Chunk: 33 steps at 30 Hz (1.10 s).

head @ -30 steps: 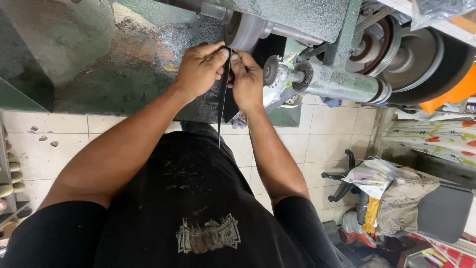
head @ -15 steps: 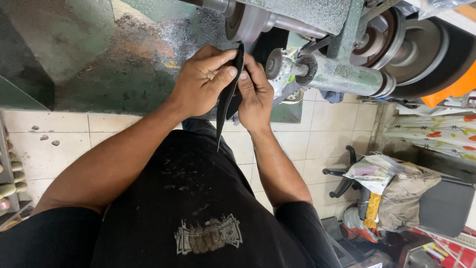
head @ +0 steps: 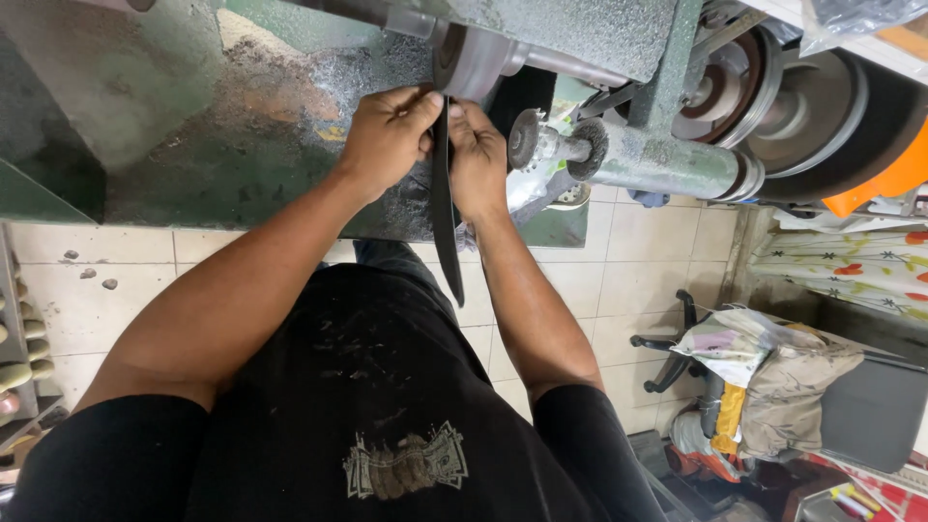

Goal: Grinding the edges of a shoe sole component using a sanding machine

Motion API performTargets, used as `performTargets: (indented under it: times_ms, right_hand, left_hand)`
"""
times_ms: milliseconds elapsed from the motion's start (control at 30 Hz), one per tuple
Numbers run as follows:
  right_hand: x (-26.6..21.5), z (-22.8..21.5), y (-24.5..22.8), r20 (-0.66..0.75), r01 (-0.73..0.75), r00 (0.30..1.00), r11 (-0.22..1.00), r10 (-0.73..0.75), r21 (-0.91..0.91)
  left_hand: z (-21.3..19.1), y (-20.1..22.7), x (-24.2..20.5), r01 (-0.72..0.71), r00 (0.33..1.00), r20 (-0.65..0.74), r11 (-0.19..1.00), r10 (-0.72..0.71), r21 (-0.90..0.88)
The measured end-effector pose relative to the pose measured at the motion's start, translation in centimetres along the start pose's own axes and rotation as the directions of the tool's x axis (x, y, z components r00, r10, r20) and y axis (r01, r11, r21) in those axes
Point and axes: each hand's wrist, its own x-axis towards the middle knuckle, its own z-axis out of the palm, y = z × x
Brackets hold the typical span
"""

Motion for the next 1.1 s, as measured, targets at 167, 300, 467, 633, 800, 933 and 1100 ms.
performTargets:
  times_ms: [167,300,467,633,800,933,1100]
  right_hand:
    - [2.4,-1.0,3.3,-0.115,-0.094,0.990,0.990,0.082,-0.107]
    - [-0.8,0.1,0.7,-0.048,-0.037,0.998,0.999,0.036,-0.018]
    - [-5.8,1.1,-1.1,-0.136,0.335,0.899,0.852,-0.417,-0.403]
    - [-5.4,0.9,-0.2,-0.195,0.478,0.788,0.780,-0.584,-0.403]
    - [-4.8,-0.3,0.1,-0.205,0.278,0.925,0.938,-0.319,-0.207]
    - [-4.4,0.0,-0.7,-0.199,0.227,0.948,0.965,-0.249,-0.127]
    - [-2.9,1.3,0.0,-0.286,0.192,0.938,0.980,-0.197,-0.045]
  left_hand:
    - [0.3,0.5,1.3,0.058,0.998,-0.021,0.994,-0.060,-0.095]
    - [0.6,1.4,-1.1,0.082,0.995,-0.056,0.996,-0.080,0.041]
    - [2.4,-0.8,-5.5,-0.199,0.940,-0.223,0.947,0.256,0.252]
    - [2.7,-2.1,-5.3,-0.228,0.908,-0.321,0.960,0.270,0.165]
    - [2.4,-2.2,-4.1,-0.274,0.947,-0.196,0.958,0.254,-0.083]
    - [2.6,-1.8,-3.6,-0.249,0.958,-0.173,0.962,0.228,-0.109]
    - [2.9,-3.3,-1.7,-0.232,0.961,-0.197,0.950,0.191,-0.207]
